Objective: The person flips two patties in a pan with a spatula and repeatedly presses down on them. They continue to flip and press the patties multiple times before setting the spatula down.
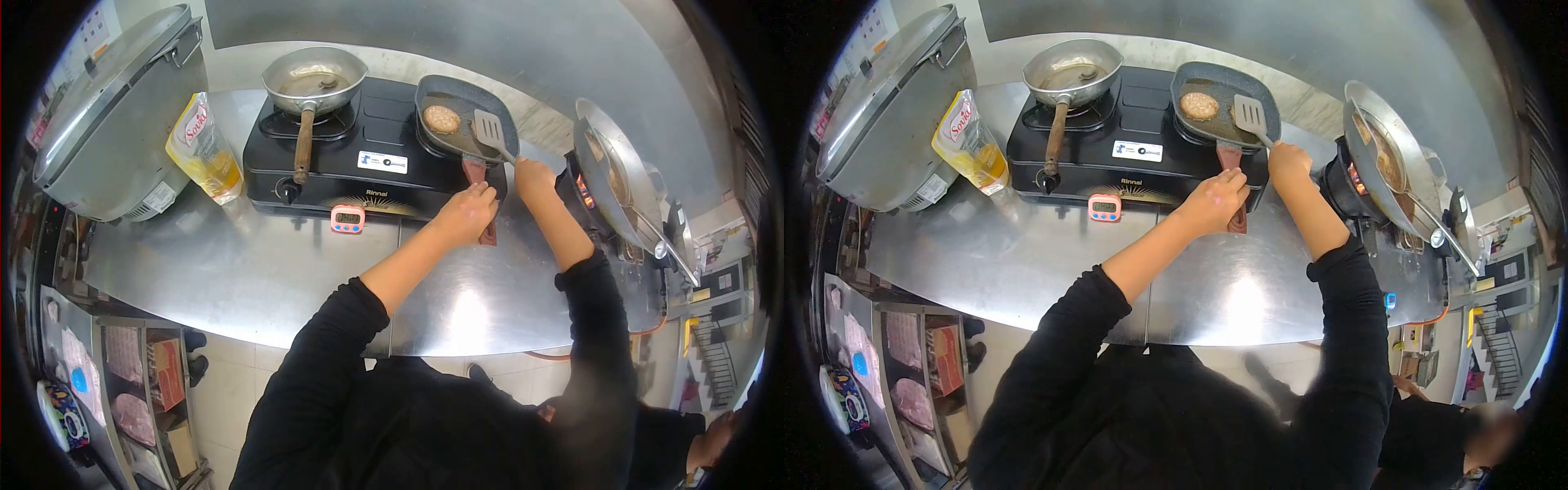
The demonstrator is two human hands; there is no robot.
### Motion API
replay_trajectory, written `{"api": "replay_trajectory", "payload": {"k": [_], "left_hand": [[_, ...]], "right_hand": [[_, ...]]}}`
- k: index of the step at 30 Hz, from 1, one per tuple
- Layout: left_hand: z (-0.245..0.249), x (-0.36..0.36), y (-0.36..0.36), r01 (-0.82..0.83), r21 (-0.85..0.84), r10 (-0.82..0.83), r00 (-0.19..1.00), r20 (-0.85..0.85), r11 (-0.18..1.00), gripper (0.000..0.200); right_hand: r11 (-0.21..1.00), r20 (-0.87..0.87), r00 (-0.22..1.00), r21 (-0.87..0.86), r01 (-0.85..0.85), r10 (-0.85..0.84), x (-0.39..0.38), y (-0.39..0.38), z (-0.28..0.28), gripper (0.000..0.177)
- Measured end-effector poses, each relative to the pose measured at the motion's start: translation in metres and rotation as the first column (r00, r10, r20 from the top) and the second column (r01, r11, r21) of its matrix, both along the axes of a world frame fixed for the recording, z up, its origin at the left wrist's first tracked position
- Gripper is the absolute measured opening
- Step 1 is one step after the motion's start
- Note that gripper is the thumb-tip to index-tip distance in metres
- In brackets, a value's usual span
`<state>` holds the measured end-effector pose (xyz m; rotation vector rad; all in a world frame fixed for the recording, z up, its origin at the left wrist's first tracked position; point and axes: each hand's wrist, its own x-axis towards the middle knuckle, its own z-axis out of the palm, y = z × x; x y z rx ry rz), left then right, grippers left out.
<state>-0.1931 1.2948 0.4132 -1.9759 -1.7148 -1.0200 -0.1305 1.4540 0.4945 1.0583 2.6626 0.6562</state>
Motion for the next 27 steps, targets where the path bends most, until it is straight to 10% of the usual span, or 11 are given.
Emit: {"api": "replay_trajectory", "payload": {"k": [27], "left_hand": [[-0.002,0.001,0.0,-0.014,0.02,0.014,0.999,0.034,1.0,0.023]], "right_hand": [[0.992,0.013,0.992,0.009,-0.128,0.128,-0.025,0.025,0.011,0.017]]}}
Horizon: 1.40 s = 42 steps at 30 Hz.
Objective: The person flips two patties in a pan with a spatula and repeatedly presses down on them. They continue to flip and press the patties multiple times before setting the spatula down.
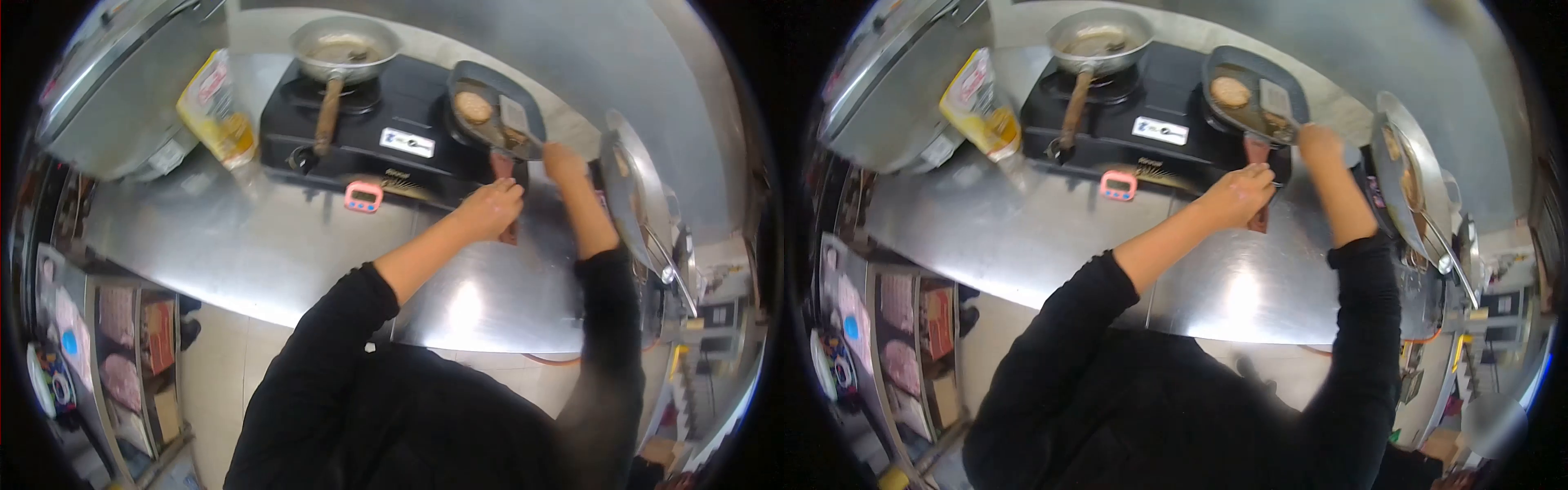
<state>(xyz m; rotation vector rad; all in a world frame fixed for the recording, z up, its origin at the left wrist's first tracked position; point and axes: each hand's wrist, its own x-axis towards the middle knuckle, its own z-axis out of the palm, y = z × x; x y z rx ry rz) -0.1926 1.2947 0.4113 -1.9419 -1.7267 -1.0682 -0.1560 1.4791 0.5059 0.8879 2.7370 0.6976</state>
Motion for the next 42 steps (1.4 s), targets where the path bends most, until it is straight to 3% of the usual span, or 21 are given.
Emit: {"api": "replay_trajectory", "payload": {"k": [1,2,3,6,10,14,16,24,27,31,34,35,37,40,42], "left_hand": [[-0.001,-0.001,0.001,-0.001,0.04,0.002,1.0,-0.013,0.999,0.022],[-0.001,0.001,-0.002,0.004,0.014,-0.004,1.0,0.015,1.0,0.022],[0.001,0.001,-0.004,0.012,-0.005,-0.012,0.999,0.038,1.0,0.021],[-0.005,0.0,0.004,-0.029,0.046,0.028,0.999,0.03,0.999,0.021],[-0.009,0.001,0.005,-0.046,0.166,0.044,0.999,0.014,0.985,0.015],[-0.006,-0.001,0.001,-0.001,0.033,0.001,1.0,0.009,0.999,0.028],[-0.008,0.001,0.004,0.028,-0.05,-0.026,0.999,0.037,0.998,0.029],[-0.011,0.005,0.006,0.037,-0.071,-0.03,0.995,0.097,0.997,0.027],[-0.013,0.003,0.007,0.019,-0.036,-0.016,0.996,0.088,0.999,0.027],[-0.009,0.003,0.0,0.024,-0.038,-0.021,0.995,0.096,0.999,0.027],[-0.013,0.011,0.006,-0.038,-0.054,0.045,0.99,0.13,0.998,0.033],[-0.018,0.016,0.005,-0.22,0.138,0.192,0.963,0.188,0.966,0.037],[-0.026,0.035,-0.007,-0.552,0.451,0.409,0.83,0.38,0.701,0.045],[-0.045,0.054,-0.036,-0.376,0.432,0.063,0.809,0.584,0.82,0.057],[-0.067,0.066,-0.044,-0.377,0.166,0.061,0.522,0.851,0.911,0.058]], "right_hand": [[0.992,0.046,0.991,0.013,-0.124,0.123,-0.002,0.032,-0.004,0.017],[0.989,0.075,0.987,0.04,-0.146,0.142,-0.006,0.043,-0.006,0.019],[0.999,0.083,0.996,0.008,-0.039,0.038,-0.013,0.034,-0.001,0.019],[0.998,0.066,0.996,0.002,0.065,-0.065,-0.013,0.004,-0.009,0.023],[0.992,0.128,0.984,-0.008,0.123,-0.121,-0.012,-0.008,-0.008,0.026],[0.999,0.244,0.97,0.03,-0.02,0.012,-0.014,0.014,0.01,0.026],[0.996,0.189,0.979,0.032,-0.083,0.076,-0.009,0.043,-0.007,0.027],[0.998,0.29,0.956,0.025,-0.049,0.04,-0.006,0.041,0.006,0.026],[0.992,0.286,0.951,0.01,-0.125,0.117,-0.001,0.034,-0.006,0.026],[0.994,0.27,0.958,0.025,-0.106,0.095,0.004,0.033,-0.009,0.025],[0.993,0.288,0.951,0.016,-0.12,0.11,0.0,0.048,0.008,0.025],[0.993,0.309,0.945,0.015,-0.114,0.104,-0.002,0.053,0.011,0.026],[0.997,0.341,0.937,-0.016,-0.075,0.076,-0.002,0.058,0.011,0.029],[0.998,0.314,0.948,0.01,-0.059,0.052,-0.002,0.022,0.011,0.03],[0.997,0.343,0.936,-0.014,-0.082,0.081,0.001,0.032,0.013,0.03]]}}
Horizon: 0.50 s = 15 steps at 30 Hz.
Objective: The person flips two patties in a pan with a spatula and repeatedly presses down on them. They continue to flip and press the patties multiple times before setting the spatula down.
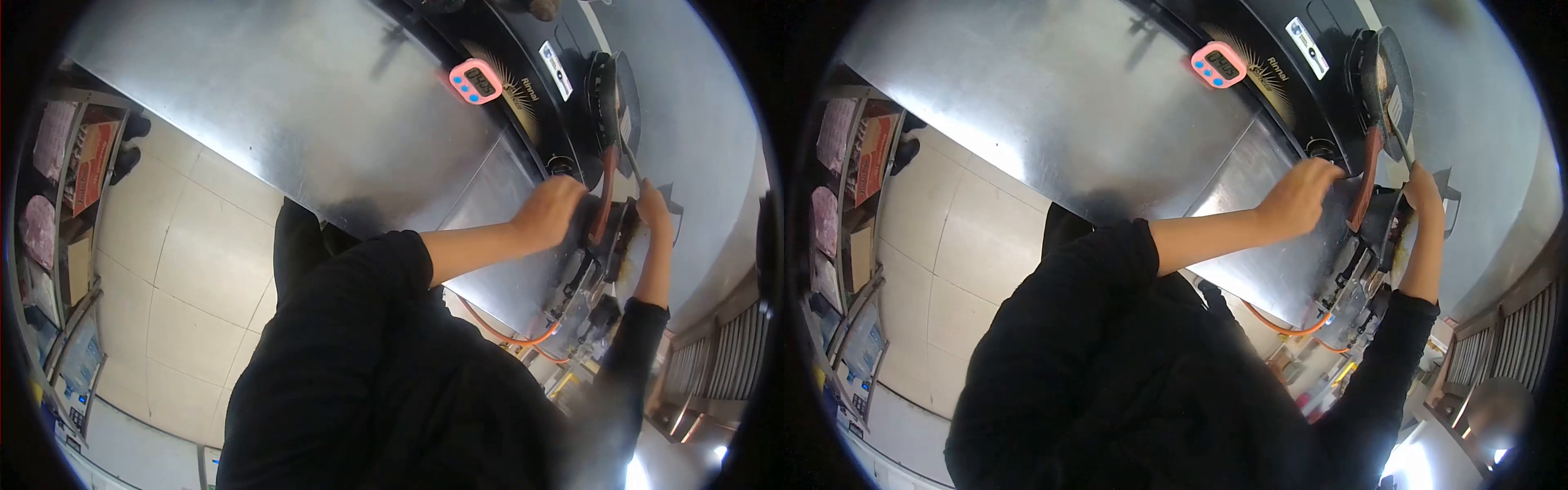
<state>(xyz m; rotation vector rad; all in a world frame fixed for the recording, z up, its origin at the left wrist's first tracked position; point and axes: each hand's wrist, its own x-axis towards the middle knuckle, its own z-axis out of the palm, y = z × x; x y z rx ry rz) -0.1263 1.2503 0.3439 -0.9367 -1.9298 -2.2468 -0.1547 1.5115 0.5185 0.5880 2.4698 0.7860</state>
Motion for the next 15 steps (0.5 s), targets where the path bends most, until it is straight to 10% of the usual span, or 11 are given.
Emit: {"api": "replay_trajectory", "payload": {"k": [10,14,15], "left_hand": [[-0.029,0.004,0.051,0.113,-0.015,-0.099,0.922,0.374,0.994,0.065],[-0.011,-0.012,0.038,0.208,-0.134,-0.135,0.899,0.416,0.969,0.066],[0.003,-0.021,0.028,0.098,-0.162,-0.067,0.98,0.188,0.982,0.065]], "right_hand": [[0.998,-0.135,0.99,-0.047,-0.039,0.032,0.01,-0.002,-0.012,0.027],[0.999,-0.089,0.996,0.032,0.032,-0.029,0.005,-0.025,-0.002,0.024],[0.999,-0.128,0.991,0.039,0.028,-0.023,0.007,-0.027,0.003,0.023]]}}
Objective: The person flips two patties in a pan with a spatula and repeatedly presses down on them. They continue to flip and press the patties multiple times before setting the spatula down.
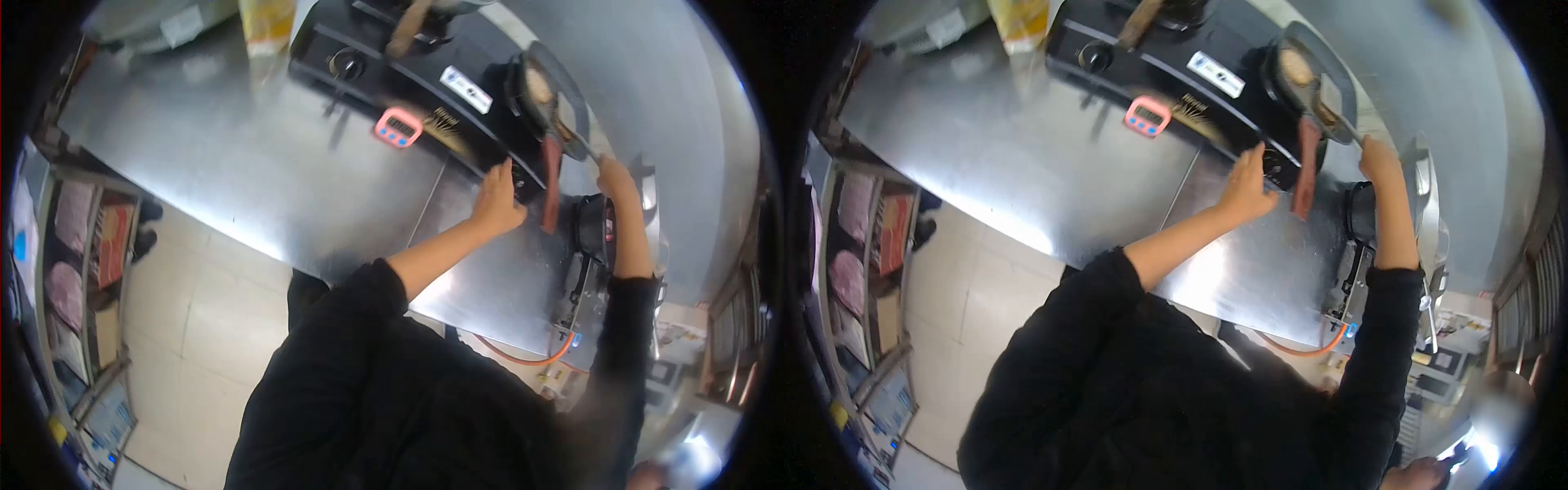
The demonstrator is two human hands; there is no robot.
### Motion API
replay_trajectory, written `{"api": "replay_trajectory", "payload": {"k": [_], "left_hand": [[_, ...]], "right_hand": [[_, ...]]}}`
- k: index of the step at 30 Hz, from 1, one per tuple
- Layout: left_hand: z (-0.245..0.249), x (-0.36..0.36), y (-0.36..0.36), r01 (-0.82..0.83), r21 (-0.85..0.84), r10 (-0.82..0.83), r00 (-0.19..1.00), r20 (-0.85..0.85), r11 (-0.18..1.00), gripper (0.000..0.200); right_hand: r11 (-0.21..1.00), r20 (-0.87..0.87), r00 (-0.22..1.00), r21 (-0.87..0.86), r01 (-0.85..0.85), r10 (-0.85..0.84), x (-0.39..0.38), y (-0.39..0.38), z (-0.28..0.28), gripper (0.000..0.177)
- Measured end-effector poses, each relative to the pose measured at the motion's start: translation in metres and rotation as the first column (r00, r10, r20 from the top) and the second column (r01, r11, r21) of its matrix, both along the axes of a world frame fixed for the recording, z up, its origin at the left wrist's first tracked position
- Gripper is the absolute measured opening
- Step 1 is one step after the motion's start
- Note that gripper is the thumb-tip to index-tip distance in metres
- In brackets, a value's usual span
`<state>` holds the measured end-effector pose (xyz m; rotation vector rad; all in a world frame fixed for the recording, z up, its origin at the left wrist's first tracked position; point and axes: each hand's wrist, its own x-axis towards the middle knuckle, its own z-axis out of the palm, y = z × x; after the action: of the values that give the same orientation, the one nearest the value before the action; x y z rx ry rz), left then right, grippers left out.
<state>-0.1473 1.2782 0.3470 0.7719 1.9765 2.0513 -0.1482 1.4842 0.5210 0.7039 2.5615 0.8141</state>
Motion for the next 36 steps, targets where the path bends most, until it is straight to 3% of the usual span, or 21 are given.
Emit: {"api": "replay_trajectory", "payload": {"k": [2,5,6,9,11,12,14,18,22,24,27,31,32,34,36], "left_hand": [[0.034,-0.016,-0.019,-0.142,0.074,0.16,0.886,-0.436,0.987,0.066],[0.058,-0.031,-0.016,0.117,0.071,-0.021,0.642,-0.767,0.991,0.065],[0.057,-0.032,-0.013,0.122,-0.015,-0.081,0.555,-0.828,0.992,0.054],[0.051,-0.023,-0.001,0.263,-0.087,-0.224,0.552,-0.803,0.961,0.045],[0.058,-0.021,-0.005,0.236,-0.079,-0.202,0.556,-0.806,0.969,0.042],[0.055,-0.019,-0.004,0.201,-0.068,-0.17,0.547,-0.819,0.977,0.043],[0.051,-0.018,-0.002,0.133,-0.059,-0.12,0.514,-0.849,0.989,0.044],[0.055,-0.017,0.003,0.108,-0.093,-0.135,0.495,-0.858,0.99,0.05],[0.055,-0.017,0.002,0.106,-0.122,-0.159,0.5,-0.851,0.987,0.056],[0.058,-0.015,0.001,0.101,-0.154,-0.184,0.487,-0.854,0.983,0.058],[0.063,-0.017,-0.005,0.092,-0.179,-0.201,0.47,-0.86,0.979,0.058],[0.064,-0.019,0.001,0.109,-0.179,-0.209,0.468,-0.859,0.978,0.056],[0.063,-0.018,0.0,0.114,-0.194,-0.225,0.474,-0.851,0.974,0.056],[0.064,-0.019,0.0,0.115,-0.186,-0.219,0.471,-0.855,0.976,0.057],[0.065,-0.017,-0.001,0.11,-0.188,-0.218,0.467,-0.857,0.976,0.058]], "right_hand": [[1.0,-0.055,0.998,0.023,-0.016,0.018,0.002,-0.003,0.005,0.022],[1.0,-0.106,0.994,0.012,-0.004,0.005,0.003,-0.002,-0.014,0.022],[1.0,-0.147,0.989,-0.008,0.028,-0.028,0.001,-0.011,-0.02,0.023],[0.999,-0.231,0.972,-0.013,0.047,-0.049,0.013,0.004,-0.037,0.024],[0.999,-0.241,0.97,-0.043,-0.022,0.011,0.012,0.007,-0.043,0.024],[0.986,-0.244,0.955,0.011,-0.169,0.166,0.015,0.027,-0.046,0.022],[0.996,-0.079,0.994,-0.041,-0.082,0.078,0.003,0.028,-0.016,0.023],[0.998,-0.062,0.997,-0.045,0.053,-0.056,-0.007,0.013,-0.011,0.028],[0.983,-0.17,0.971,-0.104,0.151,-0.167,0.004,-0.002,-0.031,0.029],[0.981,-0.18,0.967,-0.096,0.167,-0.182,0.003,-0.007,-0.022,0.03],[0.997,-0.05,0.998,-0.07,0.02,-0.024,-0.002,0.012,0.001,0.03],[0.995,-0.125,0.989,-0.074,0.065,-0.074,-0.002,0.018,-0.029,0.029],[0.998,-0.29,0.956,-0.064,0.026,-0.043,0.009,-0.009,-0.029,0.022],[0.988,-0.361,0.921,-0.091,0.122,-0.147,0.008,-0.008,-0.046,0.022],[0.987,-0.344,0.927,-0.105,0.122,-0.151,0.008,-0.008,-0.039,0.023]]}}
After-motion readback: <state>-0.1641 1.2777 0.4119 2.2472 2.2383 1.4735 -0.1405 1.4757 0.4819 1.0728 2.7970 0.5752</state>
